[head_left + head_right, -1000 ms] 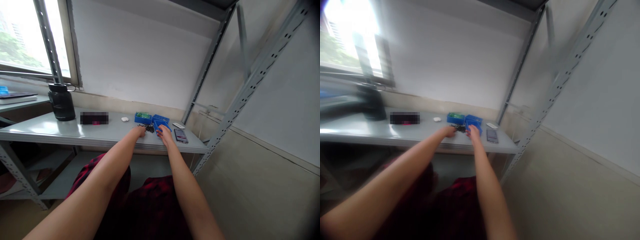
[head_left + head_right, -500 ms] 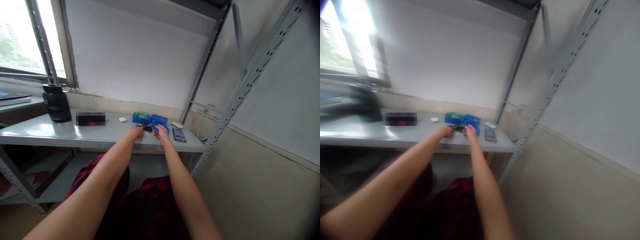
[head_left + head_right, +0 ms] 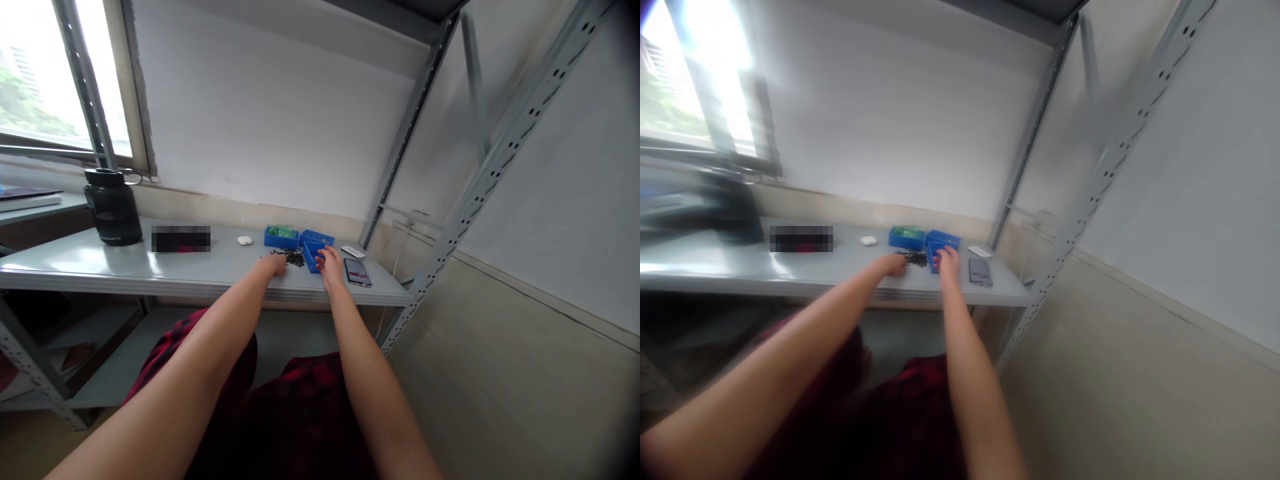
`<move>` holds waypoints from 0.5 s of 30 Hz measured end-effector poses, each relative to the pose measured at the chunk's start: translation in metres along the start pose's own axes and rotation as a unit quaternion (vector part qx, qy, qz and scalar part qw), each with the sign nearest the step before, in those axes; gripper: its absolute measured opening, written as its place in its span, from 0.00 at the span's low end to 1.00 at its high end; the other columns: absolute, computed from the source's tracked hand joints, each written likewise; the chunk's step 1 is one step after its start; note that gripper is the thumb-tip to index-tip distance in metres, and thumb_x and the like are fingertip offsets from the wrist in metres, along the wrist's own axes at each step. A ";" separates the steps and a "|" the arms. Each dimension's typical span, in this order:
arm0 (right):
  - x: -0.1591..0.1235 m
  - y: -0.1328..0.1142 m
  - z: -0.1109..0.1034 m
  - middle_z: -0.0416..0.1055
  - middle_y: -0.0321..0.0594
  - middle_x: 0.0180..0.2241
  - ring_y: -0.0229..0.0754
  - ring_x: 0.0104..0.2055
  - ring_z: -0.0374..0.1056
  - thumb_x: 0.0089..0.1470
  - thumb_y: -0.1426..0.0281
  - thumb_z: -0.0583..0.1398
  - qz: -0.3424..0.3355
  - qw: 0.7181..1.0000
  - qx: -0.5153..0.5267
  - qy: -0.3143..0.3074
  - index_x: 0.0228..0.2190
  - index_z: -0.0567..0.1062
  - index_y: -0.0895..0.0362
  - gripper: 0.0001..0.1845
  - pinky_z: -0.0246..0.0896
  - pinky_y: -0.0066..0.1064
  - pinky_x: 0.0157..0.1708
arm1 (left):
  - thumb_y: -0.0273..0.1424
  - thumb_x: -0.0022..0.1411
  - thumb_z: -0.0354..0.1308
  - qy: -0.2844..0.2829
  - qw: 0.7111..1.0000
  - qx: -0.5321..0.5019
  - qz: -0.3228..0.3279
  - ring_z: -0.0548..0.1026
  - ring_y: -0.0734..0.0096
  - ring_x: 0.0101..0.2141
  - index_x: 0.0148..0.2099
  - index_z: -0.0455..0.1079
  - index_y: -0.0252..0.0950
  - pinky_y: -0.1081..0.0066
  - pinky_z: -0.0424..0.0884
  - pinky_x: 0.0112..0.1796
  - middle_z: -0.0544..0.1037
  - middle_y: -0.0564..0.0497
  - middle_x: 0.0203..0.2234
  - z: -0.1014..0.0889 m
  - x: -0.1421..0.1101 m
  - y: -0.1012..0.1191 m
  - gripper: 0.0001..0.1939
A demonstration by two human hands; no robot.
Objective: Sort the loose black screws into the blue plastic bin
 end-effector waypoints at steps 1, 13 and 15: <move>0.000 -0.002 -0.001 0.73 0.31 0.27 0.33 0.24 0.68 0.44 0.73 0.60 -0.007 1.000 0.007 0.016 0.38 0.71 0.53 0.15 0.58 0.21 0.18 | 0.29 0.59 0.53 0.002 1.000 -0.001 0.001 0.74 0.54 0.47 0.51 0.72 0.31 0.62 0.70 0.46 0.73 0.35 0.52 -0.001 -0.001 -0.001 0.18; 0.001 -0.002 -0.001 0.72 0.33 0.29 0.34 0.25 0.66 0.44 0.70 0.58 -0.031 0.999 -0.031 0.006 0.38 0.70 0.53 0.14 0.57 0.22 0.19 | 0.25 0.56 0.56 0.019 1.000 0.009 0.011 0.75 0.57 0.43 0.45 0.75 0.32 0.66 0.71 0.43 0.77 0.37 0.45 -0.006 -0.005 -0.015 0.14; -0.001 -0.001 0.001 0.72 0.33 0.29 0.34 0.25 0.66 0.46 0.69 0.58 -0.036 0.996 -0.074 -0.021 0.37 0.71 0.53 0.13 0.57 0.22 0.20 | 0.25 0.57 0.55 0.027 0.999 0.003 0.023 0.76 0.59 0.41 0.44 0.75 0.33 0.67 0.71 0.42 0.78 0.39 0.44 -0.007 -0.007 -0.014 0.14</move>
Point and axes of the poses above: each hand's wrist, its own x-axis towards the middle knuckle, its own z-axis out of the palm, y = z × x, the point moved 1 cm from there along x, towards the middle knuckle
